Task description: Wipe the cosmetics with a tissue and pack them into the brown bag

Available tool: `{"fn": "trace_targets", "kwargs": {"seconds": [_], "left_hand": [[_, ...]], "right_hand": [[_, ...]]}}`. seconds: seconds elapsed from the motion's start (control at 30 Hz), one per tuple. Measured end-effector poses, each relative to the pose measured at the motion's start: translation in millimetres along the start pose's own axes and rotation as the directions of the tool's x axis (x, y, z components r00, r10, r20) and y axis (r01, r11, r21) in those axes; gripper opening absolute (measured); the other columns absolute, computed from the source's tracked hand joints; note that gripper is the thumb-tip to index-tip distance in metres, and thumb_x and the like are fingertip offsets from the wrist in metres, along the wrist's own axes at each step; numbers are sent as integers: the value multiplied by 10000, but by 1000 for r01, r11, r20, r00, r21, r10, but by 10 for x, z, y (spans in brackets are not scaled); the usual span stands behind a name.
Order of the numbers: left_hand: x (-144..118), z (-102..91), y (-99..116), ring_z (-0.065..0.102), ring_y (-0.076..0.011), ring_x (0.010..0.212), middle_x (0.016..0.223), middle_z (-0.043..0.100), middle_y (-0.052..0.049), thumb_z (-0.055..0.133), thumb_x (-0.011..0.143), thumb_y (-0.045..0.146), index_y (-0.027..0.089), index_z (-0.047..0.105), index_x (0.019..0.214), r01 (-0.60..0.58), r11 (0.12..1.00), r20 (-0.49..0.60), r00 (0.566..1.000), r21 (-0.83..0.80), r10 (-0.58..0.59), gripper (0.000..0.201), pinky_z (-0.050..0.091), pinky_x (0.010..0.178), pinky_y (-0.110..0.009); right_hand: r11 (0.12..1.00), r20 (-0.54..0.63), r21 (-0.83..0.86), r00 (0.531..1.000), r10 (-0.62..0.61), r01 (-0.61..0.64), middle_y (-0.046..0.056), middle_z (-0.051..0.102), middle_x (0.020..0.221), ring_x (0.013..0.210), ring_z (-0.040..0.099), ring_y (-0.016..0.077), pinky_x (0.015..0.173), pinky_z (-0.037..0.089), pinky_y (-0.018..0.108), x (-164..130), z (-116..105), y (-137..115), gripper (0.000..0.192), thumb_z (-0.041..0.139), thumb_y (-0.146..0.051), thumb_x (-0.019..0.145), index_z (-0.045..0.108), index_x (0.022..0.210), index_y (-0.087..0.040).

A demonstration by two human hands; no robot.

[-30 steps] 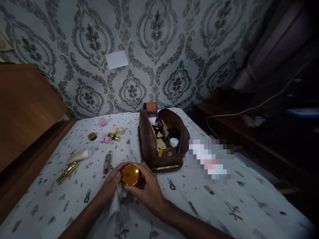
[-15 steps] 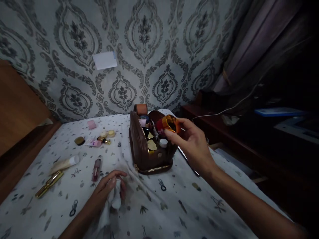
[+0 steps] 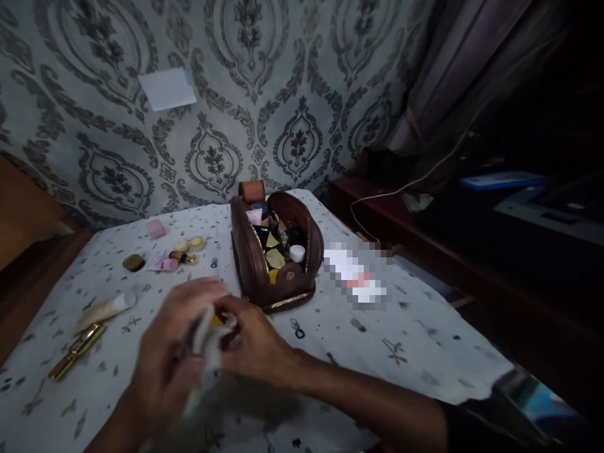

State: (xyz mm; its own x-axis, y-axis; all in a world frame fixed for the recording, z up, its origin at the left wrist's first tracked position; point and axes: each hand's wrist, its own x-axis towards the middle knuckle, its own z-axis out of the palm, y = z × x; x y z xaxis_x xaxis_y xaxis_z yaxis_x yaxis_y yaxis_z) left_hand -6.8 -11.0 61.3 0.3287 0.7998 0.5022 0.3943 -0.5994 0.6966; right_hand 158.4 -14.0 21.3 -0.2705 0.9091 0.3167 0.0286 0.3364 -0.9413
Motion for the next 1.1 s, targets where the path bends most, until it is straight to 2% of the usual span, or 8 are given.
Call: {"fn": "trace_targets", "kwargs": {"seconds": [0.07, 0.13, 0.3, 0.5, 0.57, 0.7, 0.87, 1.1], "left_hand": [[17, 106, -19, 610, -310, 1166, 1207, 700, -66, 623, 834, 352, 303, 704, 1168, -235, 967, 174, 961, 101, 215, 348, 430, 1046, -450], [39, 182, -75, 634, -278, 1142, 1200, 709, -66, 580, 868, 257, 292, 708, 1180, -273, 953, 261, 937, 127, 234, 339, 460, 1019, -407], [102, 171, -242, 662, -271, 1083, 1143, 730, -89, 489, 928, 366, 224, 761, 1042, 158, 987, 225, 963, -30, -147, 327, 522, 951, -378], [47, 183, -371, 690, -284, 991, 1073, 748, -96, 654, 770, 437, 178, 701, 1040, 489, 810, 134, 871, -323, -472, 377, 553, 876, -368], [-15, 231, -399, 678, -283, 1017, 1110, 737, -84, 699, 719, 413, 189, 660, 1099, 473, 815, 69, 875, -335, -479, 443, 547, 887, -366], [-118, 314, -412, 609, -268, 1148, 1208, 687, -70, 479, 896, 467, 209, 651, 1129, 401, 906, -75, 907, -138, -413, 388, 463, 1016, -393], [-189, 320, -433, 500, -289, 1298, 1380, 579, -96, 501, 899, 464, 195, 532, 1324, 246, 968, -25, 969, -46, -248, 504, 375, 1101, -409], [-206, 322, -488, 568, -278, 1161, 1203, 650, -102, 557, 854, 438, 169, 563, 1190, 278, 959, -6, 960, -60, -279, 430, 444, 1000, -384]], "right_hand": [[990, 24, 122, 997, -78, 75, 53, 707, 1047, 979, 652, 225, 906, 520, 344, 30, 62, 136, 378, 713, -256, 693, 680, 1064, -193], [974, 35, 201, 992, -118, 108, 47, 711, 1054, 1015, 650, 229, 934, 510, 338, 40, 79, 241, 333, 657, -208, 701, 706, 1030, -189], [971, -13, 239, 1000, -24, 27, 29, 709, 1030, 977, 655, 221, 897, 513, 329, 8, 52, 350, 460, 768, -229, 618, 689, 1068, -170], [848, 80, 491, 980, 181, -197, 19, 689, 968, 947, 661, 208, 897, 514, 337, -45, 79, 292, 514, 881, -321, 532, 677, 981, -180], [751, 159, 589, 954, 254, -299, 12, 692, 953, 938, 673, 205, 914, 512, 351, -46, 90, 303, 538, 890, -337, 526, 663, 989, -185], [656, 79, 680, 923, 376, -326, -2, 694, 987, 916, 673, 166, 925, 502, 327, -28, 96, 388, 619, 916, -371, 502, 618, 1019, -208], [553, 97, 764, 907, 409, -331, -34, 675, 865, 718, 645, 119, 704, 549, 271, -36, 116, 462, 581, 919, -428, 509, 551, 905, -215], [522, 144, 776, 905, 400, -354, -3, 645, 958, 866, 636, 135, 742, 561, 256, -65, 165, 520, 549, 911, -383, 552, 644, 991, -189]]}}
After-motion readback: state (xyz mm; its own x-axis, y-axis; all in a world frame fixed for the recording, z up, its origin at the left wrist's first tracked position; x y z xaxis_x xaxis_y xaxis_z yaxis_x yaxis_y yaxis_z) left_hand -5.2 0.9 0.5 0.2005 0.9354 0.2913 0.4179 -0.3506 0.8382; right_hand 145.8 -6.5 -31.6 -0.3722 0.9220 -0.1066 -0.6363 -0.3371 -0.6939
